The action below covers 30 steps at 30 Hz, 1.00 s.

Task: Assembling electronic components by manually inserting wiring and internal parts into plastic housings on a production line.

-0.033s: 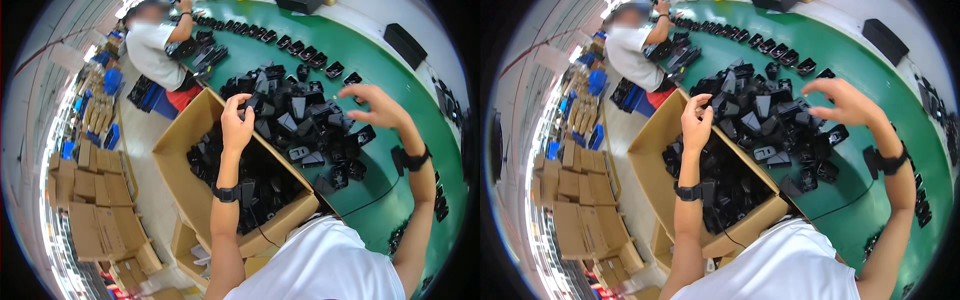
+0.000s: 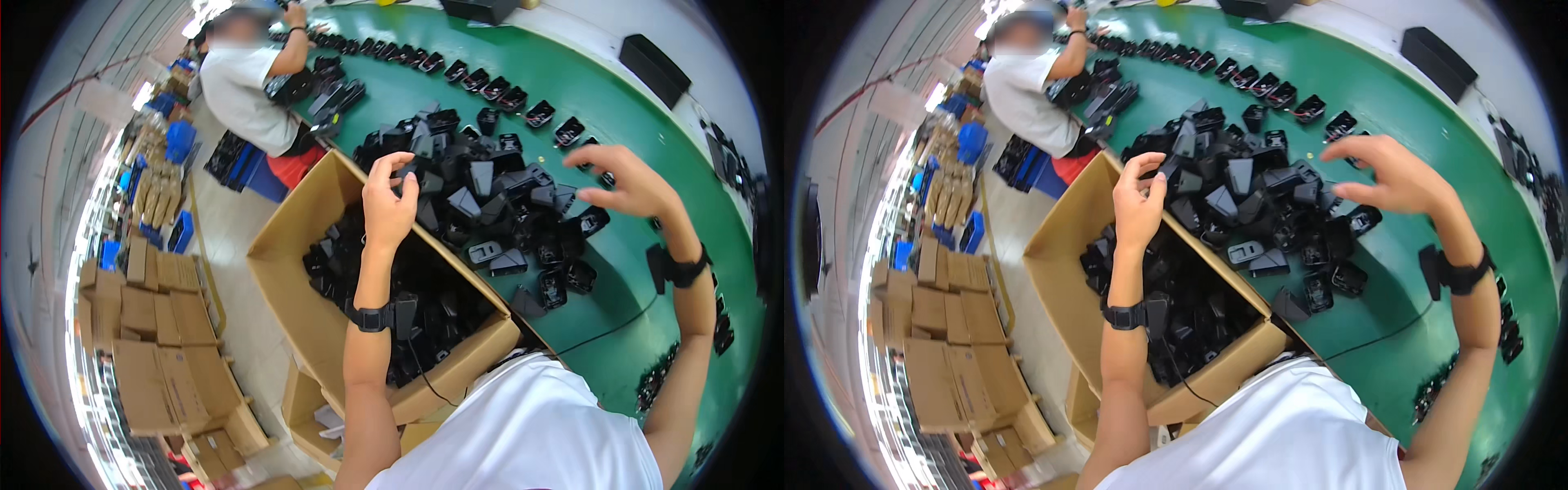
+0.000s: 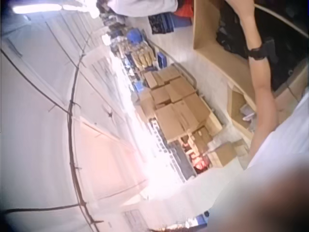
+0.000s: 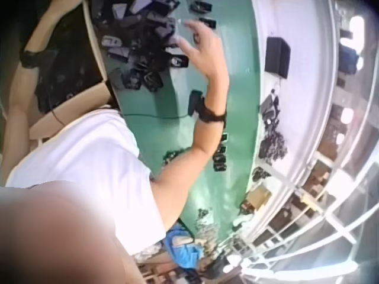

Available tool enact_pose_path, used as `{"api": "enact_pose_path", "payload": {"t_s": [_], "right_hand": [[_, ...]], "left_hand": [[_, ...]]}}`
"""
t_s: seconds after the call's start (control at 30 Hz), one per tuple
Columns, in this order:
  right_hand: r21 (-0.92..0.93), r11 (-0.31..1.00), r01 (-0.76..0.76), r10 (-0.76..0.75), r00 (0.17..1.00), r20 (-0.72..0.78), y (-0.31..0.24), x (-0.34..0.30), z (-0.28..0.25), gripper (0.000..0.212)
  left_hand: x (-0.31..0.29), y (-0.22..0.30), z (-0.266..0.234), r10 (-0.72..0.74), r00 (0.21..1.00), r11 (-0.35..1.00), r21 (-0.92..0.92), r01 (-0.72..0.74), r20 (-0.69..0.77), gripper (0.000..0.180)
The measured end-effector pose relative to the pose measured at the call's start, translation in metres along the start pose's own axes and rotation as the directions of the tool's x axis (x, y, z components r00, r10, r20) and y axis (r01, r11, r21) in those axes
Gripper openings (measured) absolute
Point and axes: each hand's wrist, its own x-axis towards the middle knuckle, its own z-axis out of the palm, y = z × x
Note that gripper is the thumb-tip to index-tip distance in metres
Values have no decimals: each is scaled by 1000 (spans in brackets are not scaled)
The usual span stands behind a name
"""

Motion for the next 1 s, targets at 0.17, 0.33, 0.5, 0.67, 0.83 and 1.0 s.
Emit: {"api": "enact_pose_path", "payload": {"t_s": [0.17,0.33,0.5,0.67,0.83,1.0], "right_hand": [[-78,966,-248,241,967,-89,-17,-113,-33,40],[-153,899,-411,353,885,-305,-62,-211,-31,40],[-31,770,-638,539,675,-503,-109,-322,-2,43],[18,635,-772,633,508,-584,-147,-394,22,41],[262,605,-752,690,331,-644,-145,-455,42,39],[351,533,-770,726,203,-657,-94,-465,56,27]], "left_hand": [[12,64,65,285,911,954,-179,-240,299,23],[39,68,119,538,702,787,19,-616,467,20],[149,23,178,-282,788,541,769,-341,548,63],[189,-54,181,-454,720,556,798,-231,525,69],[174,-11,187,-403,818,439,871,-219,410,58],[124,79,179,229,808,809,355,-468,543,42]]}}
